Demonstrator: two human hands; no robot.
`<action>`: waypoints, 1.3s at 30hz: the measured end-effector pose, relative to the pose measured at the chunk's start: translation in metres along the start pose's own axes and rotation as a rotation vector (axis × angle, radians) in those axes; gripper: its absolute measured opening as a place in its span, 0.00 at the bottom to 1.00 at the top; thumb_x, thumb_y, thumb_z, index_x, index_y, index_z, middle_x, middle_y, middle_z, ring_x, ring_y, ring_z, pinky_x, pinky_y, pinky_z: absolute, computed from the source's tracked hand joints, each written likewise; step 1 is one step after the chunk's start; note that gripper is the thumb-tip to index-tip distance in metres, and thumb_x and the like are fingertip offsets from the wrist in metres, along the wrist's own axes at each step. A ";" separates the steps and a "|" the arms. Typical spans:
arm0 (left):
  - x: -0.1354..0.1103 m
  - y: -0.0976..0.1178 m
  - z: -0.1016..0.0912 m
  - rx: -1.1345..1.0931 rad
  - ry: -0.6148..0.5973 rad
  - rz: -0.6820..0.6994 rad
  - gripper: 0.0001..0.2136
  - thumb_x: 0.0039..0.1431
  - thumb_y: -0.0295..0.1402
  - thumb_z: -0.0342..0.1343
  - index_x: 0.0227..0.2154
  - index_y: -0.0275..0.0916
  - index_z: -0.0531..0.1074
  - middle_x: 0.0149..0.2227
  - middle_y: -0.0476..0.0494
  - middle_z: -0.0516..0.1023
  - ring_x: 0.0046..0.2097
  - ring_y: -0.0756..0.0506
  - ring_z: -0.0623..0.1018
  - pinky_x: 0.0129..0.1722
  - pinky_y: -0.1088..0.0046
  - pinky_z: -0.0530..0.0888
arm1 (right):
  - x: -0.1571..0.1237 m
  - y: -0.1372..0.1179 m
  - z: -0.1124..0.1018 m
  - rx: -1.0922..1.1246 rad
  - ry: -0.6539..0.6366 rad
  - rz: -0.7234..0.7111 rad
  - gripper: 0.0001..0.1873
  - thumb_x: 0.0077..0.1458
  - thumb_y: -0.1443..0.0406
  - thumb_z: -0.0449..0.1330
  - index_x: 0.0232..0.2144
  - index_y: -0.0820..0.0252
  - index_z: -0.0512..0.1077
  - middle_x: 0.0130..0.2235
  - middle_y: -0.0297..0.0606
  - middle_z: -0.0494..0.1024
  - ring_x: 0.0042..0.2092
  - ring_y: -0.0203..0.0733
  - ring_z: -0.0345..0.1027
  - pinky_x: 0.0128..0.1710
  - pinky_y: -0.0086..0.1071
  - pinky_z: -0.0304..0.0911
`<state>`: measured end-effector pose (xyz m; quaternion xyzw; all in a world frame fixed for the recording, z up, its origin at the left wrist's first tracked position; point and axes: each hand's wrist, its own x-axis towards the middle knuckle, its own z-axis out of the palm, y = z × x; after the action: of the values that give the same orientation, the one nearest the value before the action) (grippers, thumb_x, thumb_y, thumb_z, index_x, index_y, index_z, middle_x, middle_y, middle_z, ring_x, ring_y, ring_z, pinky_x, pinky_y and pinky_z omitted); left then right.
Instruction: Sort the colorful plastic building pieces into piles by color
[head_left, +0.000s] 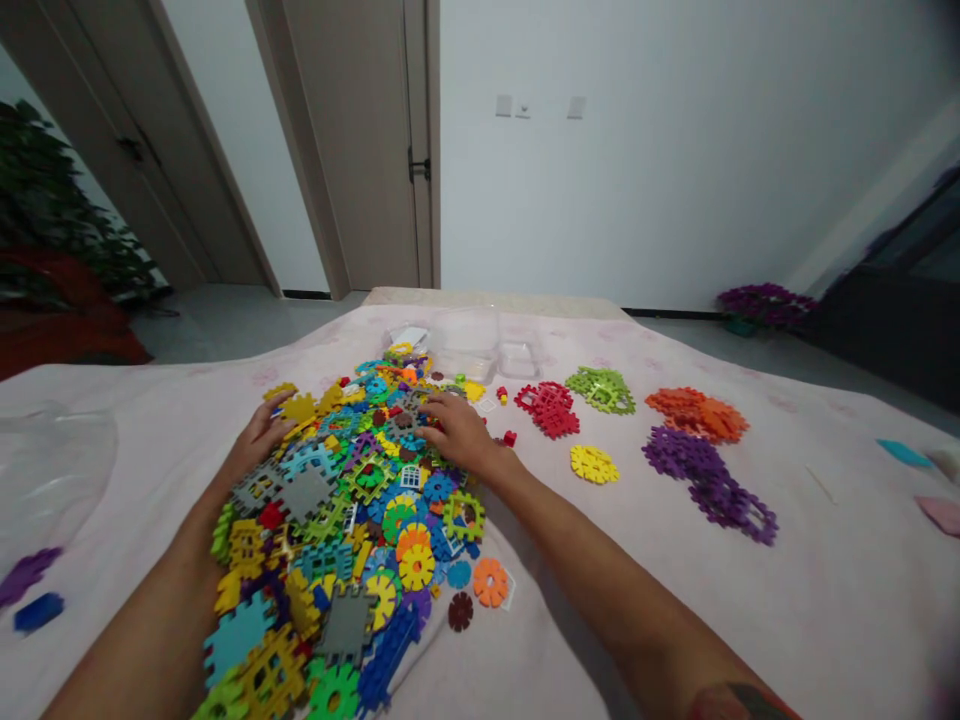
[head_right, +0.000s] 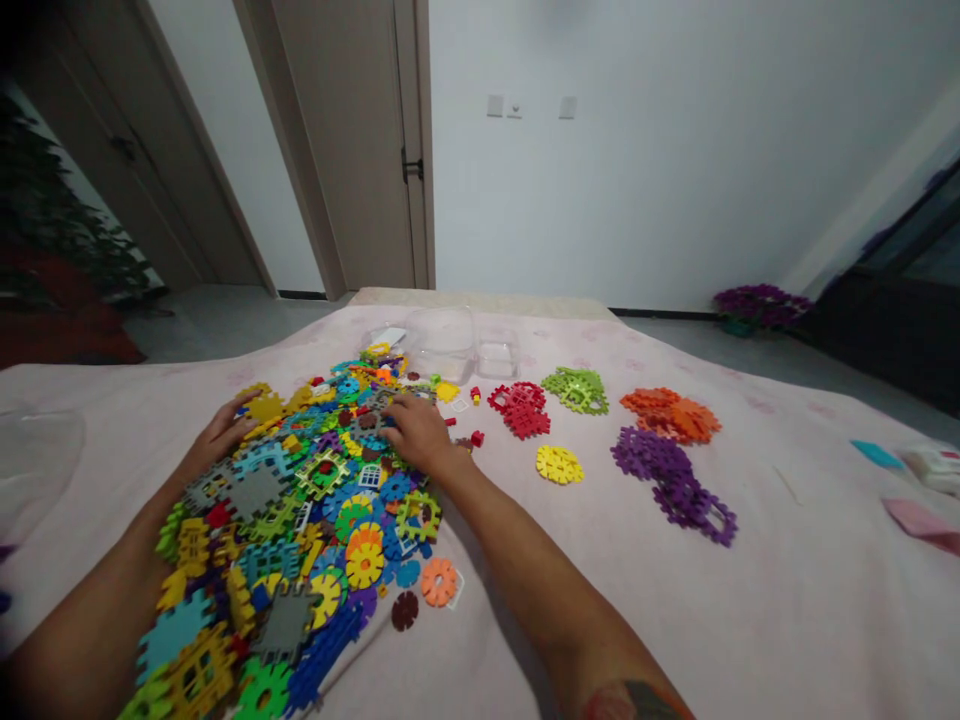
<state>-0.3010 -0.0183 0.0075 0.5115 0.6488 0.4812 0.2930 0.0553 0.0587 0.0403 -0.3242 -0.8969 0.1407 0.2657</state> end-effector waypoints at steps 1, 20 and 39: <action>0.000 0.000 0.000 0.007 0.000 0.003 0.38 0.56 0.54 0.58 0.67 0.43 0.59 0.47 0.41 0.75 0.46 0.39 0.75 0.48 0.62 0.71 | -0.003 0.000 -0.003 0.009 0.028 0.016 0.16 0.60 0.62 0.65 0.49 0.61 0.75 0.57 0.49 0.73 0.58 0.49 0.65 0.59 0.44 0.58; -0.002 0.004 0.001 -0.028 -0.016 0.002 0.38 0.57 0.53 0.58 0.67 0.43 0.58 0.48 0.41 0.74 0.48 0.39 0.74 0.49 0.62 0.69 | -0.059 -0.067 -0.014 -0.046 -0.275 -0.200 0.13 0.54 0.66 0.67 0.43 0.54 0.75 0.42 0.37 0.76 0.46 0.45 0.64 0.43 0.35 0.56; -0.006 0.010 0.003 0.020 0.008 0.012 0.40 0.56 0.54 0.57 0.67 0.41 0.58 0.42 0.41 0.75 0.41 0.39 0.75 0.42 0.61 0.71 | -0.100 -0.076 -0.040 0.148 -0.528 -0.216 0.14 0.56 0.70 0.62 0.45 0.54 0.76 0.42 0.37 0.80 0.45 0.41 0.70 0.44 0.32 0.62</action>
<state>-0.2928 -0.0225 0.0154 0.5163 0.6516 0.4787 0.2822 0.1041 -0.0604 0.0668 -0.1588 -0.9516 0.2562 0.0596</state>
